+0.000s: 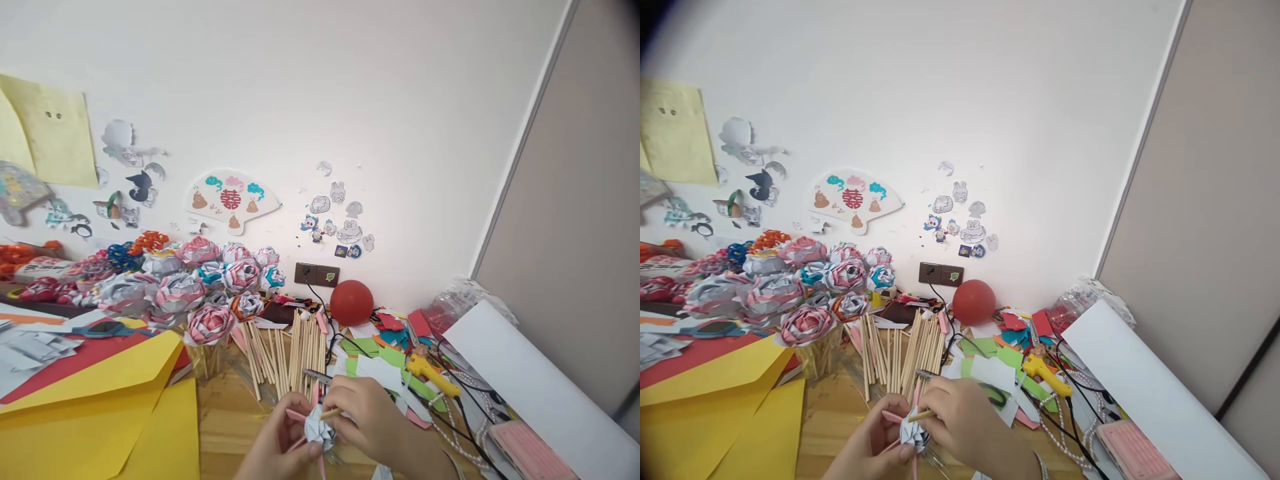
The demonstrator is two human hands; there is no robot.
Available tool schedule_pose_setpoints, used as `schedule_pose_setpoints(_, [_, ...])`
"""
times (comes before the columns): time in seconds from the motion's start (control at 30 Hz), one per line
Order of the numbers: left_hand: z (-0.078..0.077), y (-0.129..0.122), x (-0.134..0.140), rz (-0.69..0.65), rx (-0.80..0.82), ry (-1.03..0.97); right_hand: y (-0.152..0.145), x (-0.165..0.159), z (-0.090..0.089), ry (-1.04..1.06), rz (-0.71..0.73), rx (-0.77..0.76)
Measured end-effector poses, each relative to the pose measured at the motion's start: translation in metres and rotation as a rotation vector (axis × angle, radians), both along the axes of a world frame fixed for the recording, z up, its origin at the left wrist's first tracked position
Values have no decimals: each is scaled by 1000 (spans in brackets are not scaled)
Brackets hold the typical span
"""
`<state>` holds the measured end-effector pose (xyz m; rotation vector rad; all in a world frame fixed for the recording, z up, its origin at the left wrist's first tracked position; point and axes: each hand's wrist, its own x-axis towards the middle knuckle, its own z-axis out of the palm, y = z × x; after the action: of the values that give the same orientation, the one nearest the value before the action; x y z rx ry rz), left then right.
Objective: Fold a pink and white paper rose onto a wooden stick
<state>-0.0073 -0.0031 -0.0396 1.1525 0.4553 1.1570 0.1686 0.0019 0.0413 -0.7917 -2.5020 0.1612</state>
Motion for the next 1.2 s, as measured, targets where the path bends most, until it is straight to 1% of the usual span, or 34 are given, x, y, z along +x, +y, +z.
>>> schedule_pose_setpoints(0.13, [1, -1, 0, 38, 7, 49, 1, -1, 2, 17, -37, -145])
schedule_pose_setpoints(0.27, [-1, -1, -2, 54, 26, 106, 2, -1, 2, 2, -69, -186])
schedule_pose_setpoints(0.4, [0, -4, -3, 79, 43, 176, -1, -2, 5, -4, -60, -328])
schedule_pose_setpoints(0.47, [3, -5, -2, 73, 43, 173, -2, -2, 6, 11, -69, -347])
schedule_pose_setpoints(0.53, [7, -4, -2, 63, 40, 154, -1, -1, 5, 22, -126, -254])
schedule_pose_setpoints(0.63, [10, -1, -3, 75, 25, 144, 3, -1, -3, -70, -204, 31])
schedule_pose_setpoints(0.73, [11, 1, -3, 114, 0, 164, 8, 0, -16, -228, -206, 323])
schedule_pose_setpoints(0.8, [11, 1, -4, 134, -9, 183, 10, -1, -22, -296, -186, 445])
schedule_pose_setpoints(0.87, [9, 1, -4, 144, -9, 192, 11, -1, -25, -326, -171, 486])
schedule_pose_setpoints(1.03, [6, 1, -4, 124, -29, 183, 12, -3, -23, -324, -170, 447])
schedule_pose_setpoints(1.2, [10, 0, -3, 151, -46, 201, 13, -2, -29, -291, -123, 417])
